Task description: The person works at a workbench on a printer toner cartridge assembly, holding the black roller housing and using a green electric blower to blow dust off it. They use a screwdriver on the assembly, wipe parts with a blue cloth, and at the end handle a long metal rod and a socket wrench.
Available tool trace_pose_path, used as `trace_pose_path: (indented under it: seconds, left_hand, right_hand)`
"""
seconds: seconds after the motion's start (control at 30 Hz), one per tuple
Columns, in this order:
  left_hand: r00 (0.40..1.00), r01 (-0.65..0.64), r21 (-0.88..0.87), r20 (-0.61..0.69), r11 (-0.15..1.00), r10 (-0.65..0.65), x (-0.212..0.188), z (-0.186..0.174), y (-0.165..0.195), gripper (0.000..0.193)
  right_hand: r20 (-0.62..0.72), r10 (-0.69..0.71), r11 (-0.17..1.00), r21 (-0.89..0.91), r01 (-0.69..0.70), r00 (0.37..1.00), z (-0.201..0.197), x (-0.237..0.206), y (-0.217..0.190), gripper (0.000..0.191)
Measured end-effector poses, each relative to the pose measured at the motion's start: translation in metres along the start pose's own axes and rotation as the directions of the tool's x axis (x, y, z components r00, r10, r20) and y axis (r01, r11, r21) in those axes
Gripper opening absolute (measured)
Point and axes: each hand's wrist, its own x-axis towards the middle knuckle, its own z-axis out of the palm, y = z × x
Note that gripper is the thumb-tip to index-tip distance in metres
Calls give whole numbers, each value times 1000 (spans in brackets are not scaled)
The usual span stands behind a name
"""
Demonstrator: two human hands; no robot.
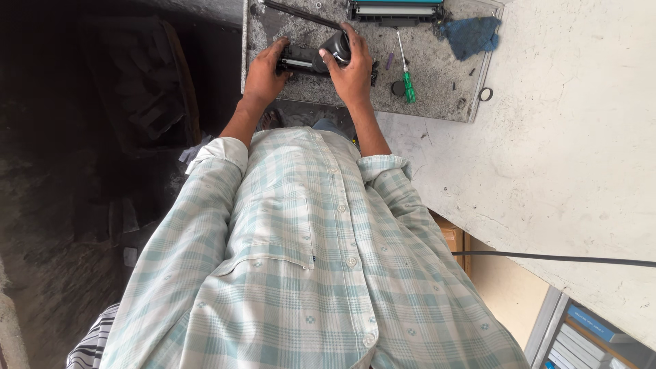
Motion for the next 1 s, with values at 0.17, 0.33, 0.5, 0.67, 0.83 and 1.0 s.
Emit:
trace_pose_path:
  seconds: [0.17, 0.33, 0.5, 0.67, 0.83, 1.0]
  left_hand:
    - [998, -56, -14, -17, 998, 56, 1, 2, -1, 74]
    - [1000, -15, -22, -3, 1000, 15, 1, 3, -4, 73]
    - [1000, -4, -16, -2, 1000, 4, 1, 3, -7, 73]
    - [1000, 0, -1, 17, 1000, 0, 1, 6, -8, 73]
    - [1000, -8, 12, -10, 1000, 8, -1, 7, -8, 72]
    - [1000, -31, 24, 2, 999, 31, -2, 8, -8, 70]
  right_hand:
    - [-85, 97, 991, 98, -89, 992, -11, -10, 12, 65]
    - [-84, 555, 748, 486, -452, 828, -28, -24, 28, 65]
    - [55, 726, 338, 839, -426, 686, -47, -39, 49, 71]
    - [359, 640, -229, 933, -278, 679, -51, -58, 64, 86]
    - [470, 457, -623, 775, -106, 755, -46, -66, 60, 84]
    - [443, 491, -591, 802, -86, 750, -44, -66, 58, 79]
